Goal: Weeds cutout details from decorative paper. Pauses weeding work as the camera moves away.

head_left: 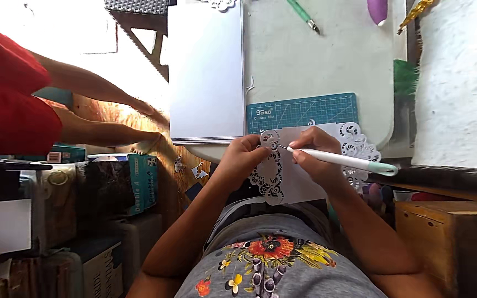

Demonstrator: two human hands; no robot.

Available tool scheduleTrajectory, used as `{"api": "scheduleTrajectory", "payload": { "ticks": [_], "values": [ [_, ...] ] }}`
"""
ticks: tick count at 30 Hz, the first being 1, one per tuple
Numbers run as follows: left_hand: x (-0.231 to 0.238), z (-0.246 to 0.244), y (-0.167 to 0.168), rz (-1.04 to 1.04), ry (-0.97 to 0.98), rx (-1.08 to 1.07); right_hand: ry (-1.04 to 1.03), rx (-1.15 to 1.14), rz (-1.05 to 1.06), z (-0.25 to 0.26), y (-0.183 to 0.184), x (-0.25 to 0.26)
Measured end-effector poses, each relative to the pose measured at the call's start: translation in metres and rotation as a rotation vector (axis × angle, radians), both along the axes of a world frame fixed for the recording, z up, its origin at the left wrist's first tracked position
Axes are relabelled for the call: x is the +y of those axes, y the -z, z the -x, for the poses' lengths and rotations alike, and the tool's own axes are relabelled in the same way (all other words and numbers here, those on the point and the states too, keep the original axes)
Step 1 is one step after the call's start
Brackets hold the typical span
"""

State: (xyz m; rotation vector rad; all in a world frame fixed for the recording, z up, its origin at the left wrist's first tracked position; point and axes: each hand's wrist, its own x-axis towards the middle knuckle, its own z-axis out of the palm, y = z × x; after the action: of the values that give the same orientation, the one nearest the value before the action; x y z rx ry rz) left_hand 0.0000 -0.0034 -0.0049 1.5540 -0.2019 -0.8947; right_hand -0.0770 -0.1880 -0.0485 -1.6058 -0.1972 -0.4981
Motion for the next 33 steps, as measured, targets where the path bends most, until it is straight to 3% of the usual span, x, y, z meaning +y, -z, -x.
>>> {"api": "scheduleTrajectory", "payload": {
  "ticks": [13,15,19,22,26,30,33],
  "values": [
    [0.001,0.0,0.002,0.032,-0.071,0.075,-0.048,0.026,-0.056,0.0,-0.008,0.002],
    [0.0,0.0,0.001,0.039,-0.066,0.074,-0.007,-0.002,0.035,-0.001,-0.007,0.003],
    [0.0,0.0,0.001,0.037,-0.055,0.069,0.006,-0.051,0.429,0.001,-0.004,0.008],
    [0.0,0.0,0.002,0.063,-0.045,0.056,0.026,-0.06,0.538,0.003,-0.003,0.014],
    [0.0,-0.001,0.003,0.097,-0.039,0.059,0.076,-0.064,0.51,-0.001,-0.003,0.019],
    [0.001,0.0,0.002,0.09,-0.044,0.082,0.076,-0.039,0.265,-0.003,-0.008,0.015],
    [0.001,0.0,0.002,0.081,-0.049,0.081,0.212,-0.01,0.259,-0.008,-0.013,0.003]
  ]
}}
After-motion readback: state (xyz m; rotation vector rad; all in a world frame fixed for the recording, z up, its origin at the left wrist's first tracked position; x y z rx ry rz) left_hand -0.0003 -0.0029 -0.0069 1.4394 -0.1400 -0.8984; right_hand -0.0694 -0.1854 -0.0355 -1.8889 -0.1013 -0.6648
